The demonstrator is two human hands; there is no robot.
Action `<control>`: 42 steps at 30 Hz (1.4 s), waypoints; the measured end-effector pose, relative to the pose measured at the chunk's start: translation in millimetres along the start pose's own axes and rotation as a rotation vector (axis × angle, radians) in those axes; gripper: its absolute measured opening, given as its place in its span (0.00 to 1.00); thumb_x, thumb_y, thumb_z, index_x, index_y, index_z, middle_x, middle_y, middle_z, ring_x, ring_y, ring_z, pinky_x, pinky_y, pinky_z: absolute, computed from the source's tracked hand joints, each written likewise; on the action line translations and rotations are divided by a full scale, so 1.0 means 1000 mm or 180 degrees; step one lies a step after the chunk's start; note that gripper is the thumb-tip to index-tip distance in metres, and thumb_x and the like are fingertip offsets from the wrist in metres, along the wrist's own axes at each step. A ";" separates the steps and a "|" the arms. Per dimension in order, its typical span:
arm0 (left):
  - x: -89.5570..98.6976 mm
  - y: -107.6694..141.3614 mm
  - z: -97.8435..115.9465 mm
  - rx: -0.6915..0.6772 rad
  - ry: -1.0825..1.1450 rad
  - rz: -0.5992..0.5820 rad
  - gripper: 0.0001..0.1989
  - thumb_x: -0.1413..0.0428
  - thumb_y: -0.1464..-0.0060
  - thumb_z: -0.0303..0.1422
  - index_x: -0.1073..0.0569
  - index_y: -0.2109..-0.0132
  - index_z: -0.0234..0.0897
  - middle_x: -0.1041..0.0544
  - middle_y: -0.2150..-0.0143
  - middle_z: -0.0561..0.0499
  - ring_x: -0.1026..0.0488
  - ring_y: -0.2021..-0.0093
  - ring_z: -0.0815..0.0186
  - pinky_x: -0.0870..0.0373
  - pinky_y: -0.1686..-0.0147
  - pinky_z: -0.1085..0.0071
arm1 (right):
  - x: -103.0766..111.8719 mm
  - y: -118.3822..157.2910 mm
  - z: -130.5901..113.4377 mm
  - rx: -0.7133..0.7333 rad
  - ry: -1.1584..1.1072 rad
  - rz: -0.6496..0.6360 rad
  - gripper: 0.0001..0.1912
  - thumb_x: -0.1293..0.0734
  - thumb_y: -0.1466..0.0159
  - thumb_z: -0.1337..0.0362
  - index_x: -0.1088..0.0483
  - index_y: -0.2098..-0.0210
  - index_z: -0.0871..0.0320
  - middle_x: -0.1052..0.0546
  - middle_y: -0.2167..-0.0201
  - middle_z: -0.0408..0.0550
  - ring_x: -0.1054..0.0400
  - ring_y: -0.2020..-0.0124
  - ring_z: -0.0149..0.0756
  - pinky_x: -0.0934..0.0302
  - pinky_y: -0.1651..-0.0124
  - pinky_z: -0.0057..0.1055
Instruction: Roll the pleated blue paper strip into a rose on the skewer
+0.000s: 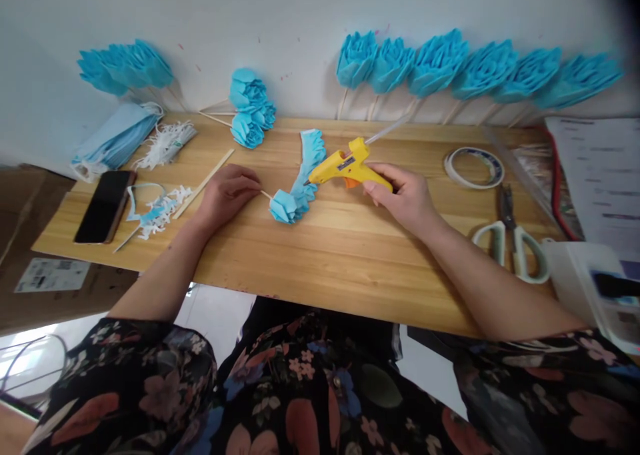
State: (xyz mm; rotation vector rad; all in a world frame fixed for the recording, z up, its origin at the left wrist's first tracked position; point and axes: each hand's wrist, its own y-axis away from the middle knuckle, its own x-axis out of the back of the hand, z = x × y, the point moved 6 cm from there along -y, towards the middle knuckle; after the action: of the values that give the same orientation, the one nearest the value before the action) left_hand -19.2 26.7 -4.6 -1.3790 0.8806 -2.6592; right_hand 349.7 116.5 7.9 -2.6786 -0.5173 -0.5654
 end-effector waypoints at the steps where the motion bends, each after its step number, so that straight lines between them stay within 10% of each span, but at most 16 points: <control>1: 0.000 0.000 0.000 0.0026 -0.0007 -0.0018 0.16 0.38 0.24 0.44 0.12 0.58 0.40 0.13 0.52 0.43 0.16 0.51 0.54 0.19 0.45 0.56 | 0.000 0.000 0.000 0.0018 0.0031 -0.0009 0.20 0.26 0.32 0.49 0.12 0.46 0.51 0.12 0.60 0.50 0.20 0.61 0.45 0.33 0.65 0.38; 13: 0.000 -0.002 -0.002 0.0187 -0.0028 -0.0126 0.15 0.37 0.26 0.43 0.12 0.58 0.41 0.13 0.53 0.43 0.16 0.50 0.54 0.18 0.43 0.55 | -0.008 0.002 -0.003 0.0256 0.0454 -0.0098 0.19 0.26 0.32 0.54 0.12 0.46 0.52 0.09 0.53 0.50 0.17 0.58 0.47 0.23 0.55 0.42; 24: 0.000 -0.002 -0.006 0.0199 -0.0055 -0.0139 0.17 0.38 0.26 0.46 0.12 0.58 0.41 0.13 0.53 0.43 0.17 0.50 0.53 0.18 0.43 0.55 | -0.004 -0.002 0.014 -0.0306 -0.0449 0.0138 0.24 0.26 0.30 0.42 0.14 0.46 0.50 0.16 0.68 0.45 0.31 0.75 0.35 0.35 0.70 0.36; 42: 0.000 -0.002 -0.003 0.0219 -0.0026 -0.0120 0.17 0.38 0.26 0.46 0.12 0.58 0.41 0.13 0.52 0.42 0.16 0.49 0.52 0.18 0.43 0.54 | 0.002 -0.002 0.006 -0.0126 0.0092 0.0187 0.19 0.26 0.31 0.45 0.14 0.50 0.48 0.16 0.69 0.46 0.28 0.72 0.41 0.35 0.67 0.39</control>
State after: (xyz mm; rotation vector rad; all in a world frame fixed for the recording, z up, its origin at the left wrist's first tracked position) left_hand -21.0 29.9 -5.4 -1.4039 0.7622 -2.6818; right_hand 352.3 120.7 4.1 -2.7089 -0.4224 -0.6029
